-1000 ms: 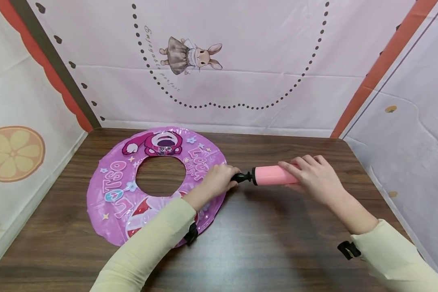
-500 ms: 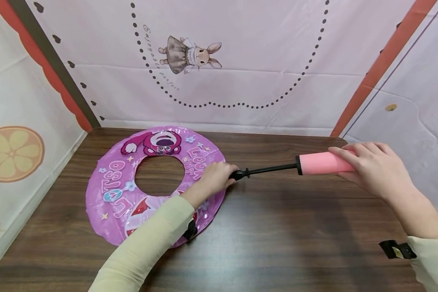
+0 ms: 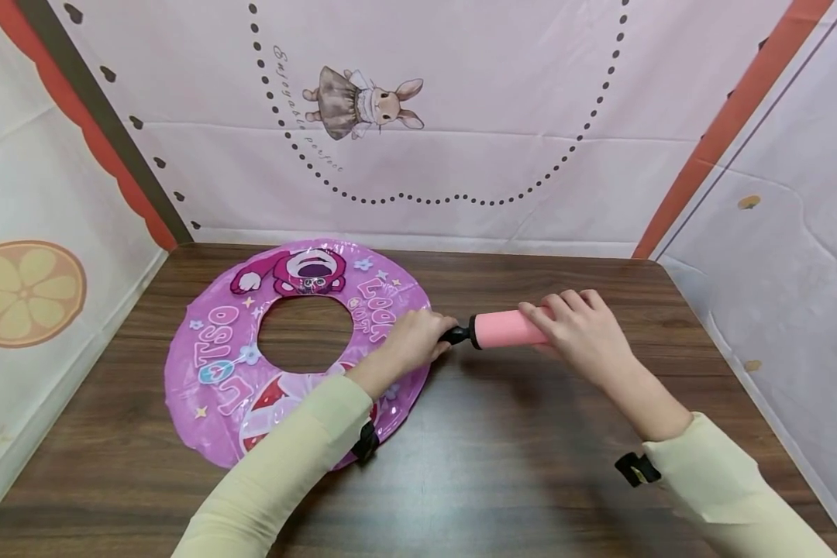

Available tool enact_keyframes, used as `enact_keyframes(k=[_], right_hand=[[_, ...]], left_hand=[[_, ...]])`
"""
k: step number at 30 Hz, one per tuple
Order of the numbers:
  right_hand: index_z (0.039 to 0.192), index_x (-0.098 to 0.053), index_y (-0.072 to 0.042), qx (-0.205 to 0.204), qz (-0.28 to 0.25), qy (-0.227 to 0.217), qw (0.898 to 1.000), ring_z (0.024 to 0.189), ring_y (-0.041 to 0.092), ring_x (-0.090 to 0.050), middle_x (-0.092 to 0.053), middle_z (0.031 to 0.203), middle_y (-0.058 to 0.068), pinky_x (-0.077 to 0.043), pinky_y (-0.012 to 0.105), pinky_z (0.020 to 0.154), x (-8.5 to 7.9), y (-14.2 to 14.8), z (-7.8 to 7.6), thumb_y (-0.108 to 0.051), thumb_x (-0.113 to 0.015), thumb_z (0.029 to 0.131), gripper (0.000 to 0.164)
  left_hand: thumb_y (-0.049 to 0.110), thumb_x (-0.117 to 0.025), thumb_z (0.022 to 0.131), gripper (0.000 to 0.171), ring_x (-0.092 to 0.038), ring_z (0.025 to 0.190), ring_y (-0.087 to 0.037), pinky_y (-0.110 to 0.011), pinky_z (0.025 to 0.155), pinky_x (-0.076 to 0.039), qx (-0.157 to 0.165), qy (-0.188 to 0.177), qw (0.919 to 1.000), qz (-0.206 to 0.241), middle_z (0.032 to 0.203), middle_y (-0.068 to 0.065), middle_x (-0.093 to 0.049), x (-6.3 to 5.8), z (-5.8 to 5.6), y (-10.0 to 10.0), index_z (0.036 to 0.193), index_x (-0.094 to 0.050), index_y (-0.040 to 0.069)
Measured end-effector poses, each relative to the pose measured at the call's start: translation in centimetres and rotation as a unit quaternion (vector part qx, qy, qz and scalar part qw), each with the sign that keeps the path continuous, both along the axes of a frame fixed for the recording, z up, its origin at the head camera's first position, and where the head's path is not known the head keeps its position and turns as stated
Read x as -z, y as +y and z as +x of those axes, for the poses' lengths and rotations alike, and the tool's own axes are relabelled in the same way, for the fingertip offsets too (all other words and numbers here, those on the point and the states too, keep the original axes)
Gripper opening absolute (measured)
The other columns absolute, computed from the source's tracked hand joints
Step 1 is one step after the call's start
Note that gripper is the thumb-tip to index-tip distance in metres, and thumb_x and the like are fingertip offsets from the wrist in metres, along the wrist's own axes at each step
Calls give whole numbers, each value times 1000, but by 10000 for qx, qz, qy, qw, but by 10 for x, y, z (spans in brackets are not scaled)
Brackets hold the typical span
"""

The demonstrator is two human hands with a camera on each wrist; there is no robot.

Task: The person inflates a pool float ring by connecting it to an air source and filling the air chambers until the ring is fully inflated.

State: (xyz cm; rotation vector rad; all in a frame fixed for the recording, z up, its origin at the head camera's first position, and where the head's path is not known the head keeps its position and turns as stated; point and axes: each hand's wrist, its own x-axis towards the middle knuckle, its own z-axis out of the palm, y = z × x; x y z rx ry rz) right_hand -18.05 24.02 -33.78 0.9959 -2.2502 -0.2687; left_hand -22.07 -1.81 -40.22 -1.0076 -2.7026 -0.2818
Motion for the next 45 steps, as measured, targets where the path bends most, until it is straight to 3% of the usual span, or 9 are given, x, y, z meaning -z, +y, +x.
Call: enact_keyframes(k=[10,17,20,22,24,25,29,36,45], right_hand=[[118,-61,-17,-121,-33,-377,9992,84,33,-58,-63,91,10,-44,46,70,-9,16,5,-36,-81,62,62],[121,-59,-18,248,-142,-706,9971,88,36,-58,-64,97,11,-42,50,72,-36,58,17,-17,-82,60,65],[118,-60,-18,509,-393,-709,9954,88,38,-56,-64,98,12,-40,54,76,-54,81,22,-47,-66,79,49],[116,-61,-18,607,-546,-634,9946,87,39,-55,-63,97,12,-39,55,78,-63,91,24,-63,-45,86,56],[115,-61,-18,608,-605,-549,9948,86,39,-55,-63,96,13,-39,55,78,-68,95,25,-65,-46,83,59],[115,-61,-18,603,-586,-543,9950,87,39,-54,-63,96,13,-39,55,79,-69,93,25,-56,-61,79,53],[114,-62,-18,420,-414,-583,9966,88,38,-55,-63,95,12,-39,52,75,-56,68,20,-5,-80,54,64],[110,-64,-19,108,-217,-237,9994,84,33,-57,-63,90,10,-41,48,67,-15,7,2,-26,-83,61,53],[110,-64,-20,80,-310,-276,9991,85,32,-57,-62,90,9,-42,47,68,-4,-6,-1,-33,-85,59,57]], left_hand=[[24,-73,77,24,-65,75,-18,-33,68,-53,-195,-423,9987,184,87,-1,-70,-1,-2,-1,99,-69,15],[24,-73,77,25,-64,74,-17,-33,68,-53,-230,-751,9965,287,86,-2,-70,-2,-4,-4,100,-69,15],[23,-73,78,26,-65,74,-18,-32,68,-53,-285,-800,9958,355,87,-3,-70,-3,-4,-5,102,-68,14],[23,-72,78,27,-65,75,-19,-32,69,-53,-313,-760,9959,378,87,-3,-70,-3,-4,-5,103,-68,13],[24,-72,78,28,-66,76,-19,-33,69,-53,-327,-722,9960,412,88,-4,-70,-3,-4,-4,103,-67,13],[24,-72,78,28,-66,76,-19,-33,69,-53,-317,-702,9961,428,88,-4,-70,-3,-4,-4,103,-67,13],[23,-72,78,26,-66,76,-19,-34,68,-53,-197,-583,9972,421,88,-4,-70,-3,-2,-3,102,-68,13],[20,-73,77,22,-66,77,-20,-34,67,-53,-145,-158,9991,376,86,-2,-71,0,-2,-7,98,-69,14],[20,-73,77,23,-66,78,-20,-34,68,-53,-237,-268,9986,401,88,-4,-70,1,-1,-6,98,-69,13]])
